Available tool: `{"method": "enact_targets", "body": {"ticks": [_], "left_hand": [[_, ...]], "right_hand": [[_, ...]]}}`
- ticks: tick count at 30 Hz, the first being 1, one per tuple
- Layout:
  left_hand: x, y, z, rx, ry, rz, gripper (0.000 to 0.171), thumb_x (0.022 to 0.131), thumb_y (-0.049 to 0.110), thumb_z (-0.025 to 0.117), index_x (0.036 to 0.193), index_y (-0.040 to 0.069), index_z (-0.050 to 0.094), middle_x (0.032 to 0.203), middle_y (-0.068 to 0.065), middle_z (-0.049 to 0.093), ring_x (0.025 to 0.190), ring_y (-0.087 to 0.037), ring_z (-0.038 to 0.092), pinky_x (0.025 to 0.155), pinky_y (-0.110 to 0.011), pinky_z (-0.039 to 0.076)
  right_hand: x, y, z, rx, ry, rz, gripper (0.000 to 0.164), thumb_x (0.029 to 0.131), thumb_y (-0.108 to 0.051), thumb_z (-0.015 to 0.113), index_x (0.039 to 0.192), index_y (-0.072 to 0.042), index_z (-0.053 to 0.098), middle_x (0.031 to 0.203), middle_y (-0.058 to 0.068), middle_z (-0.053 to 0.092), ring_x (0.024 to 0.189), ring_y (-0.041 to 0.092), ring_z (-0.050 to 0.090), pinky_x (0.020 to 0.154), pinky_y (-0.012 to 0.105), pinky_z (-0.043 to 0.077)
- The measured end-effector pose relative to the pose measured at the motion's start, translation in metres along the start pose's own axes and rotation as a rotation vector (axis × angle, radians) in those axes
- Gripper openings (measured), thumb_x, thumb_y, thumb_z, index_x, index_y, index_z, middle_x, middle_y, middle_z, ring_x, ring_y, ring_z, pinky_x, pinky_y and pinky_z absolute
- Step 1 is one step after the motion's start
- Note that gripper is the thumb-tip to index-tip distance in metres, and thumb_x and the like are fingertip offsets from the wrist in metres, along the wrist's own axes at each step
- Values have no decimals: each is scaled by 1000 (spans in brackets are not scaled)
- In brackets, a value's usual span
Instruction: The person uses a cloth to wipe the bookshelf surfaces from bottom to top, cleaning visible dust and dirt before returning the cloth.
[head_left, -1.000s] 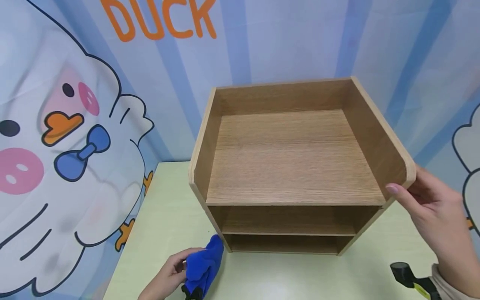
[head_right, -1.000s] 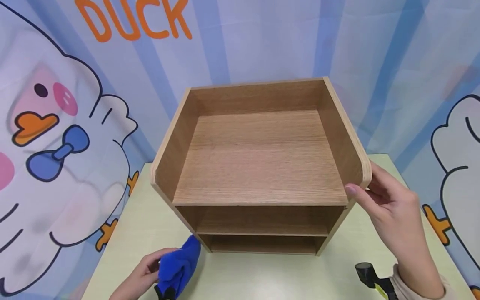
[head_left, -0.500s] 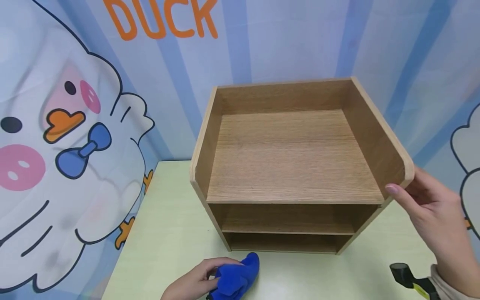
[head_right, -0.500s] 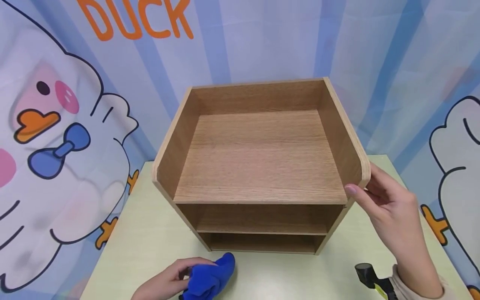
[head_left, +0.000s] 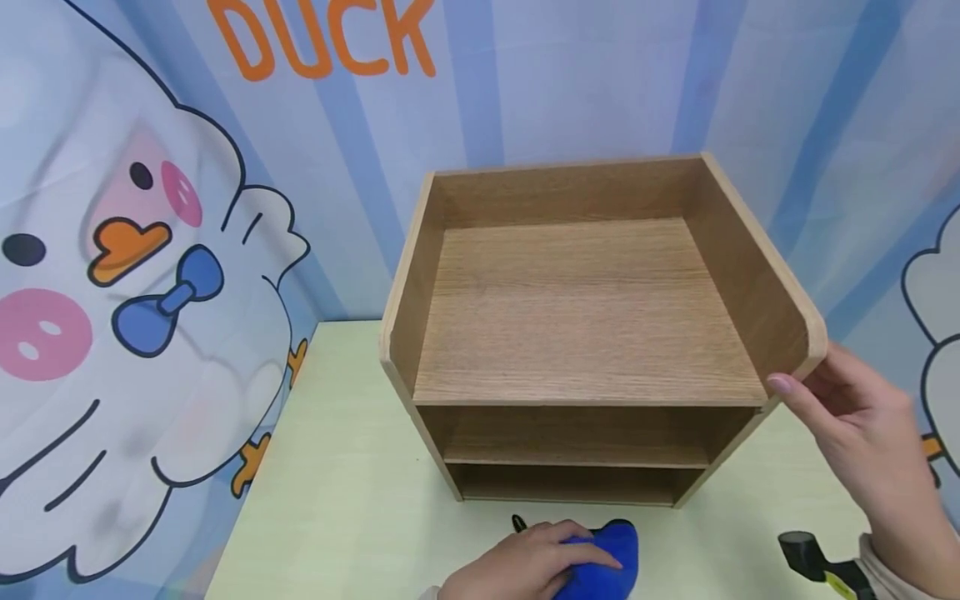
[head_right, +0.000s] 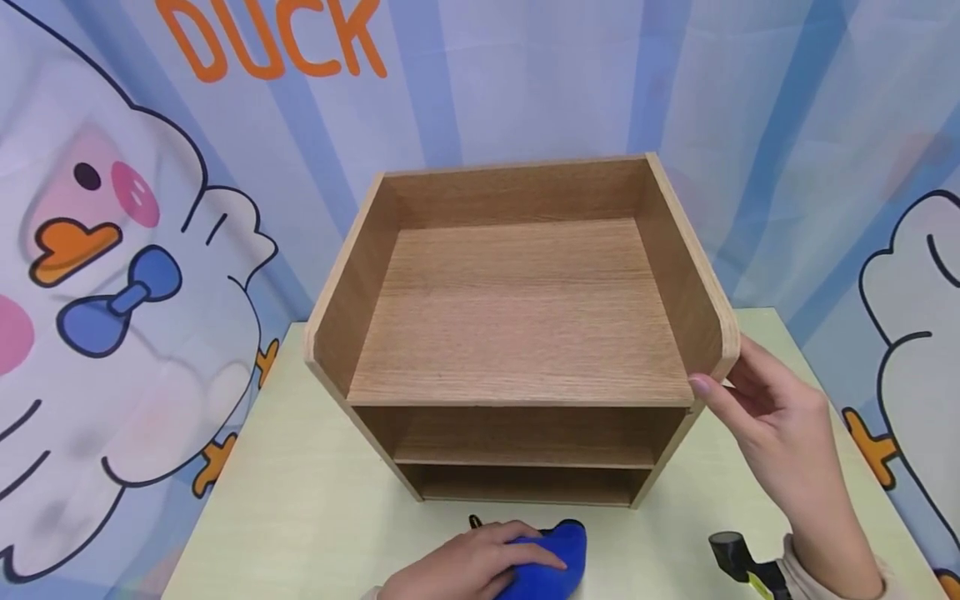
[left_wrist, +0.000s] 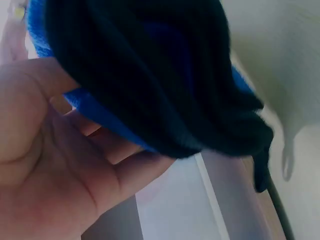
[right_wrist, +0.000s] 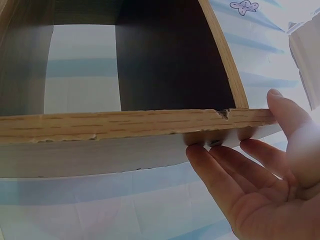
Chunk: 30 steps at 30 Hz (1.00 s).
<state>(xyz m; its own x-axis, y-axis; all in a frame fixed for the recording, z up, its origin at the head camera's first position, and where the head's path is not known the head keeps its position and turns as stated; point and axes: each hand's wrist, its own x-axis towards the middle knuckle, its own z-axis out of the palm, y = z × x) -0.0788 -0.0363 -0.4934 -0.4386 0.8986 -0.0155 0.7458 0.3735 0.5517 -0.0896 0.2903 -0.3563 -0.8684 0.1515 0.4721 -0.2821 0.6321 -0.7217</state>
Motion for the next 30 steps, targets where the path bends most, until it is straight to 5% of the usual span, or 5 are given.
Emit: {"method": "enact_targets", "body": {"ticks": [3, 7, 12, 20, 30], "left_hand": [[16, 5, 2, 105, -45, 19, 53, 100, 14, 63, 146, 36, 49, 143, 4, 50, 128, -10, 48, 100, -23, 45], [31, 7, 9, 215, -58, 58, 47, 101, 39, 59, 147, 37, 48, 144, 3, 49, 127, -12, 49, 97, -24, 48], [46, 9, 20, 271, -120, 42, 62, 95, 61, 56, 151, 42, 38, 148, 4, 43, 127, -15, 47, 90, -26, 50], [58, 13, 34, 458, -162, 30, 62, 97, 64, 48, 153, 47, 31, 148, 5, 42, 124, -18, 48, 81, -28, 53], [66, 10, 51, 480, -264, -46, 71, 93, 70, 48, 155, 51, 20, 151, 11, 38, 133, -17, 43, 94, -35, 49]], "right_hand": [[-1, 1, 1, -8, -9, 16, 56, 96, -7, 67, 148, -19, 50, 121, 6, 62, 96, -15, 54, 78, 1, 42], [-1, 2, 0, -11, -35, 52, 53, 96, -10, 68, 147, -13, 51, 125, 15, 62, 97, -17, 52, 77, 0, 42], [-2, 6, -1, -36, -79, 92, 50, 97, -13, 67, 144, -6, 52, 131, 28, 58, 107, 11, 65, 74, -1, 40], [-7, 10, 1, -29, -109, 59, 57, 96, -8, 68, 149, -9, 47, 134, 29, 55, 106, 56, 58, 75, -1, 41], [-10, 15, 2, -20, -126, 59, 64, 95, -7, 68, 153, -15, 41, 137, 30, 53, 106, 58, 57, 74, -1, 42]]}}
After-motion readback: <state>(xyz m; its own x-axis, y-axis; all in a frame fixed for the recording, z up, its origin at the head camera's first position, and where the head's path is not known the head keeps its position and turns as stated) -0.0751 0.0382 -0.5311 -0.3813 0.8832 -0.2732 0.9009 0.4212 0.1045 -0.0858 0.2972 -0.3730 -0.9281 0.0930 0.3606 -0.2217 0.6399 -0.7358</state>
